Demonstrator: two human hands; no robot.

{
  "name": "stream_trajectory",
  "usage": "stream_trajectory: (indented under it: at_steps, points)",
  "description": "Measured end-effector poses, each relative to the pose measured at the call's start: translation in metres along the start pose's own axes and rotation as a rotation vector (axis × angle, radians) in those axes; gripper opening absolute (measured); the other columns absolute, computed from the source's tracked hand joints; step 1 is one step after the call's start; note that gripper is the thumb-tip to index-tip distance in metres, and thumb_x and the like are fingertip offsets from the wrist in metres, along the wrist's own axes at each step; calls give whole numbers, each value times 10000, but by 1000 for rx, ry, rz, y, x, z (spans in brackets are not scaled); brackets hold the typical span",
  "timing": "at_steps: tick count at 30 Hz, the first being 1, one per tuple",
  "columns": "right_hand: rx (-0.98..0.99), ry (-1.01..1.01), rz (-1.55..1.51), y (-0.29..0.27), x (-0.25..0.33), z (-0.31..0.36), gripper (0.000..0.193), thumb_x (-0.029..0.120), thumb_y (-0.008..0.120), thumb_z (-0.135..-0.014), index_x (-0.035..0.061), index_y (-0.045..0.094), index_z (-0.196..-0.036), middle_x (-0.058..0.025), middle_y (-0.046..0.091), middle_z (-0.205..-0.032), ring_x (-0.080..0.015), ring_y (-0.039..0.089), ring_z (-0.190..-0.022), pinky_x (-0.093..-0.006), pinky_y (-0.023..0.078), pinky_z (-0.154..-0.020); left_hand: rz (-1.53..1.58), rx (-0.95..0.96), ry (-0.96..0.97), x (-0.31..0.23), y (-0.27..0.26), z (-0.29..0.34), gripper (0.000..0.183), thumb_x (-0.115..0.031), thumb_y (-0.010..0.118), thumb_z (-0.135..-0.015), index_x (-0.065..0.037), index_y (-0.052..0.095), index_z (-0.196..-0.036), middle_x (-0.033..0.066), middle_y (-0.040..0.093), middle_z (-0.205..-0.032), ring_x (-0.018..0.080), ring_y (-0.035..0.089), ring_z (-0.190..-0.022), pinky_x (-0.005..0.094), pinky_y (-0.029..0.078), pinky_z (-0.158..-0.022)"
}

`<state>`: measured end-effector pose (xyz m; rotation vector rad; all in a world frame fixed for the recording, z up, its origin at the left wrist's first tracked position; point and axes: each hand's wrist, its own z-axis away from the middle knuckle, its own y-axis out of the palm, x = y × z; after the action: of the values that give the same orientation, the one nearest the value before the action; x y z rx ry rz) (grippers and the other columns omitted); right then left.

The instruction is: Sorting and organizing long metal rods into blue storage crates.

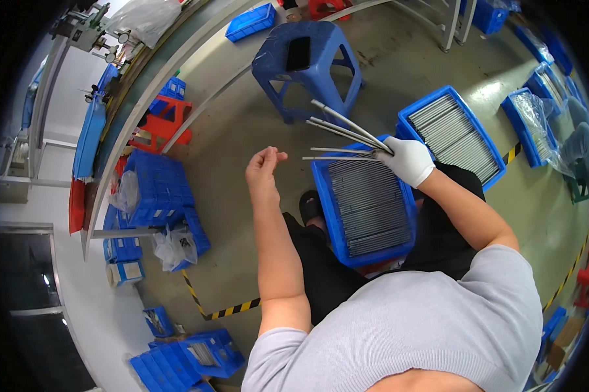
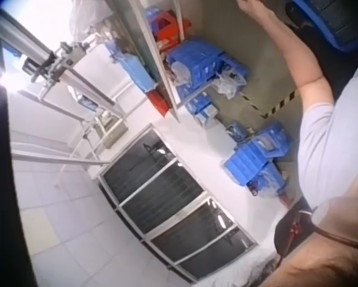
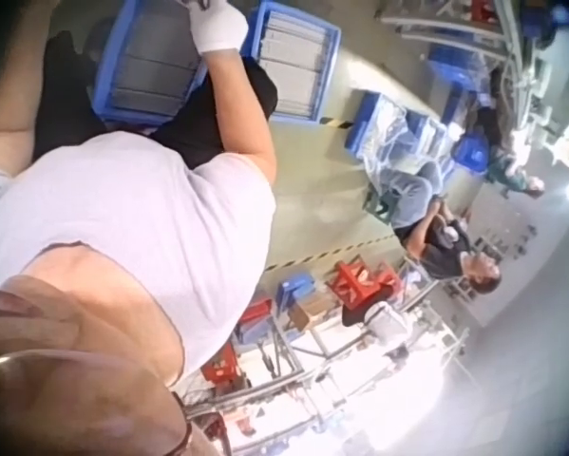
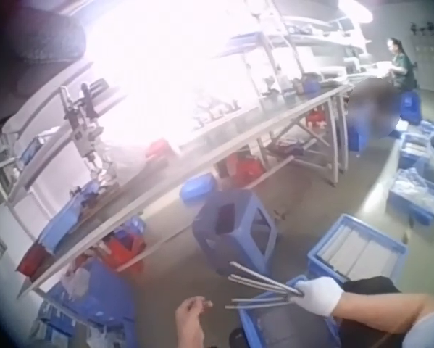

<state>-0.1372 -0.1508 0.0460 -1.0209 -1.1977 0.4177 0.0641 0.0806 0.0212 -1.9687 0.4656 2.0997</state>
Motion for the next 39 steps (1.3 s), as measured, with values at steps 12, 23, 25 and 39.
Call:
stream_trajectory:
  at_steps: [12,23,25,39]
  points:
    - [374,211,-603,14,4,0,303,254,625,-902,-5,660,-1054,-28,557,-651,-94,510,-576,-259,429,-538,28,190,-155,-10,16,12,243,-280,595,-921,-53,648,-987,57,681,-890,117,621,-833,239,403,-727]
    - [516,272,-679,2,4,-1,300,240,621,-907,-23,647,-1050,-20,527,-635,-96,481,-524,-249,412,-486,38,305,-157,-13,10,10,231,-182,621,-902,-8,631,-1055,53,658,-919,118,606,-853,234,446,-765]
    - [564,309,-739,-3,8,0,301,244,624,-905,-24,647,-1040,-22,526,-630,-97,483,-521,-249,410,-479,74,351,-109,-9,8,10,237,-160,622,-900,-2,623,-1076,64,653,-936,129,612,-863,241,464,-779]
    - [517,235,-563,0,10,3,321,282,614,-900,14,657,-1072,-87,616,-690,-162,569,-604,-307,471,-613,-95,271,-23,-13,0,12,241,-203,596,-915,16,631,-1011,79,657,-890,132,572,-751,252,440,-777]
